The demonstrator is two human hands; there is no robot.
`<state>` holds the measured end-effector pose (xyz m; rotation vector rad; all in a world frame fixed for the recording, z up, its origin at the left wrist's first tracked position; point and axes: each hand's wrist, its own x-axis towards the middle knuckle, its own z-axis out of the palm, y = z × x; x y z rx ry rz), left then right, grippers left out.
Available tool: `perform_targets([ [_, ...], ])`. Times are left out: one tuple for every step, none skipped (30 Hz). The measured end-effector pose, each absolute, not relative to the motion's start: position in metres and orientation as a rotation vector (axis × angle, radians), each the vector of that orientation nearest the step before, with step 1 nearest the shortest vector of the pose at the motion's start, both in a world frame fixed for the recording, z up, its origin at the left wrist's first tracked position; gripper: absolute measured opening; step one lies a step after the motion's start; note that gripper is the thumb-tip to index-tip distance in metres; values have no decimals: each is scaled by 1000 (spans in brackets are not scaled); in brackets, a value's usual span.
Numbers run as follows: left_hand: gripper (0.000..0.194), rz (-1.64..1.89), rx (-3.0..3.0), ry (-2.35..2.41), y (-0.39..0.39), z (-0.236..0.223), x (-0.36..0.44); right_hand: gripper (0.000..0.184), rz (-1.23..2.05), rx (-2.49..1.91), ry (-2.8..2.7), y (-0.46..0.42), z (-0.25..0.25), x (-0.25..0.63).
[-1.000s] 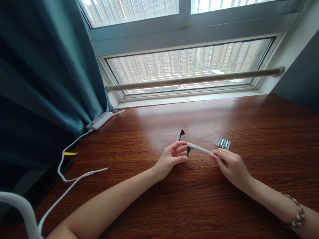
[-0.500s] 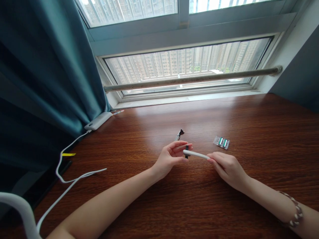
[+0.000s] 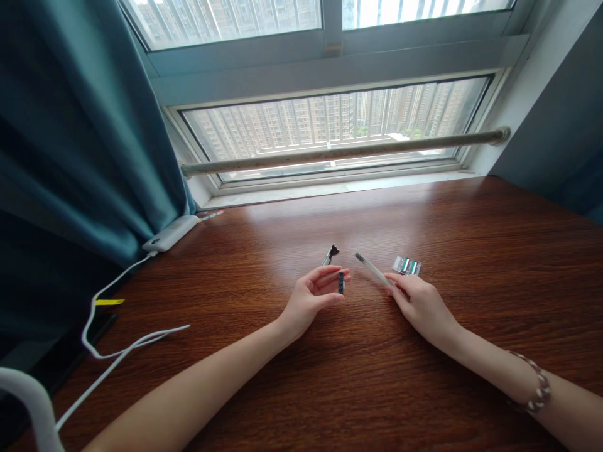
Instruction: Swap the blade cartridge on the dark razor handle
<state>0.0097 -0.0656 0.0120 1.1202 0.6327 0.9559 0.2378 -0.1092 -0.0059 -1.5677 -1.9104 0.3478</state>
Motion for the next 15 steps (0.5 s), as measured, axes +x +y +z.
perform_targets([
  [46, 956, 1124, 633, -66, 12, 10, 24, 311, -1574, -1938, -109, -6, 239],
  [47, 957, 1129, 634, -66, 12, 10, 25, 292, -1583, -1962, -108, -6, 239],
  [46, 959, 1135, 636, -67, 13, 9, 25, 280, -1593, -1986, -108, -6, 240],
  [46, 961, 1143, 639, -67, 13, 9, 26, 269, -1605, -2007, -108, -6, 240],
  [45, 964, 1153, 644, -67, 14, 10, 26, 257, -1617, -2026, -108, -6, 240],
  [45, 967, 1161, 651, -68, 14, 10, 26, 241, -1627, -2040, -108, -6, 239],
  [44, 971, 1168, 657, -69, 15, 10, 26, 221, -1634, -2048, -108, -7, 239],
  [43, 975, 1173, 662, -69, 16, 10, 26, 197, -1640, -2053, -108, -7, 239],
  [43, 980, 1176, 666, -70, 16, 10, 26, 172, -1648, -2058, -107, -8, 239],
  [43, 984, 1179, 669, -71, 17, 11, 26, 147, -1658, -2066, -107, -8, 239],
  [42, 984, 1180, 673, -72, 18, 11, 26, 121, -1670, -2077, -106, -8, 240],
  [41, 980, 1180, 681, -74, 19, 11, 26, 95, -1686, -2091, -106, -8, 240],
  [41, 974, 1178, 695, -75, 21, 11, 26, 67, -1705, -2105, -105, -8, 241],
  [41, 969, 1173, 716, -76, 22, 12, 25, 35, -1724, -2116, -105, -8, 242],
  [41, 966, 1166, 740, -77, 23, 12, 23, 4, -1738, -2120, -106, -7, 242],
])
